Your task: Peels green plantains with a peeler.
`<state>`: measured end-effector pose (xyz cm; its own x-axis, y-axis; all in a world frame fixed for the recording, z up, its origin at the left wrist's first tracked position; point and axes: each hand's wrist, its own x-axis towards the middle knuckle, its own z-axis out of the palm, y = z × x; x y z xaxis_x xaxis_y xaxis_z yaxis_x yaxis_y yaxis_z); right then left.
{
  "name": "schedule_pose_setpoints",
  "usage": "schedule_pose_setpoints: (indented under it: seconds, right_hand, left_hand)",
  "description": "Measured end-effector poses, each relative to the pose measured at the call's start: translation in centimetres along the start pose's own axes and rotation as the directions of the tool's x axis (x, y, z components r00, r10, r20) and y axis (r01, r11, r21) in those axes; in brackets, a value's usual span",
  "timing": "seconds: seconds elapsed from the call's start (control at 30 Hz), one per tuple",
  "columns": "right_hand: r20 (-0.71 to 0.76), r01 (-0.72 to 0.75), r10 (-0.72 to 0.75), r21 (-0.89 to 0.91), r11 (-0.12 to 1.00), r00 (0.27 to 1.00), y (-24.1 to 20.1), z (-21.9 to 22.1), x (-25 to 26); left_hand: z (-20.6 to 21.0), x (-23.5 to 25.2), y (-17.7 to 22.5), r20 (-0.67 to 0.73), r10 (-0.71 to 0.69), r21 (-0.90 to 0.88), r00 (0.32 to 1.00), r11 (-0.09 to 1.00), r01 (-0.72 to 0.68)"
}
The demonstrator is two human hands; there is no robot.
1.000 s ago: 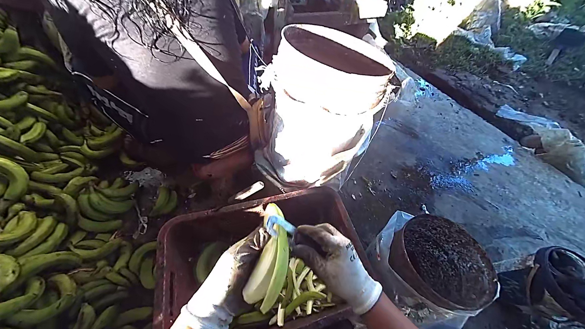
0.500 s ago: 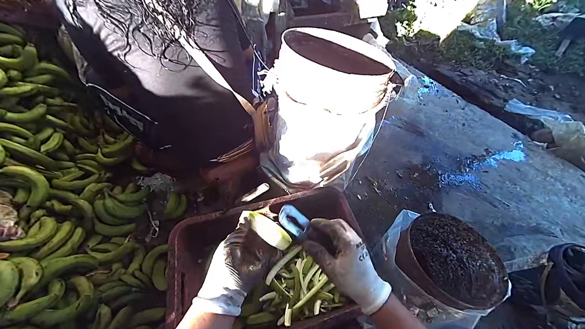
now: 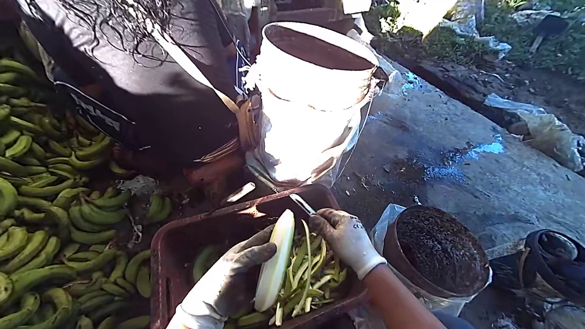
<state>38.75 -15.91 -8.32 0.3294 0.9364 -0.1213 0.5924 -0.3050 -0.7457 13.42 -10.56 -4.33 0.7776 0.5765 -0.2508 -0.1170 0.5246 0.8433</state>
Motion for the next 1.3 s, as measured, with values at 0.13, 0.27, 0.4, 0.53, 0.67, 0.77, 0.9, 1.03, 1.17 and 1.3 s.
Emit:
schedule_pose_setpoints:
  seconds: [0.13,0.27,0.4,0.53,0.67,0.77,0.9,1.03,1.17,1.3]
  right_hand:
    - [-0.121,0.102,-0.098,0.029,0.994,0.988,-0.6,-0.7,-1.5]
    - [-0.157,0.501,-0.494,0.006,0.865,0.855,-2.0,0.6,-4.3]
    - [-0.092,0.641,-0.648,-0.096,0.762,0.756,-2.2,1.8,-5.4]
    - [-0.172,0.417,-0.416,-0.030,0.908,0.893,-2.1,1.5,-3.9]
    - [-0.149,-0.003,0.004,0.006,1.000,0.989,-0.6,-1.0,-0.9]
    - [-0.192,0.035,-0.005,0.150,0.988,0.981,-1.1,-1.1,-1.9]
    - [-0.169,0.122,-0.071,0.311,0.943,0.983,-3.2,0.5,-4.3]
    - [-0.088,0.180,-0.158,0.397,0.900,0.984,-4.9,1.8,-5.7]
    - [-0.111,0.160,-0.136,0.258,0.953,0.985,-5.8,2.0,-6.5]
    - [-0.631,0.430,-0.358,-0.042,0.902,0.689,-9.9,-4.6,-4.3]
  left_hand:
    - [-1.9,1.0,-0.2,-0.098,0.161,-0.165,0.982,0.971,-0.176]
    - [-2.5,1.6,-0.2,-0.183,0.174,-0.590,0.968,0.768,-0.250]
    - [-2.0,1.4,-0.7,-0.159,0.161,-0.440,0.974,0.872,-0.215]
    - [-1.2,0.4,-1.2,0.034,0.150,-0.210,0.988,0.968,-0.140]
    - [-0.7,0.4,-1.0,0.133,0.108,-0.090,0.985,0.991,-0.097]
    - [-0.9,0.8,-1.1,0.047,0.159,-0.060,0.986,0.986,-0.156]
    - [-0.8,1.5,-1.8,-0.111,0.200,-0.098,0.973,0.972,-0.211]
    - [0.8,1.5,-2.1,-0.153,0.214,0.039,0.965,0.977,-0.210]
    - [1.8,1.3,-2.0,-0.124,0.148,0.063,0.981,0.988,-0.141]
    - [-1.0,0.8,2.2,-0.314,0.267,0.082,0.911,0.964,-0.254]
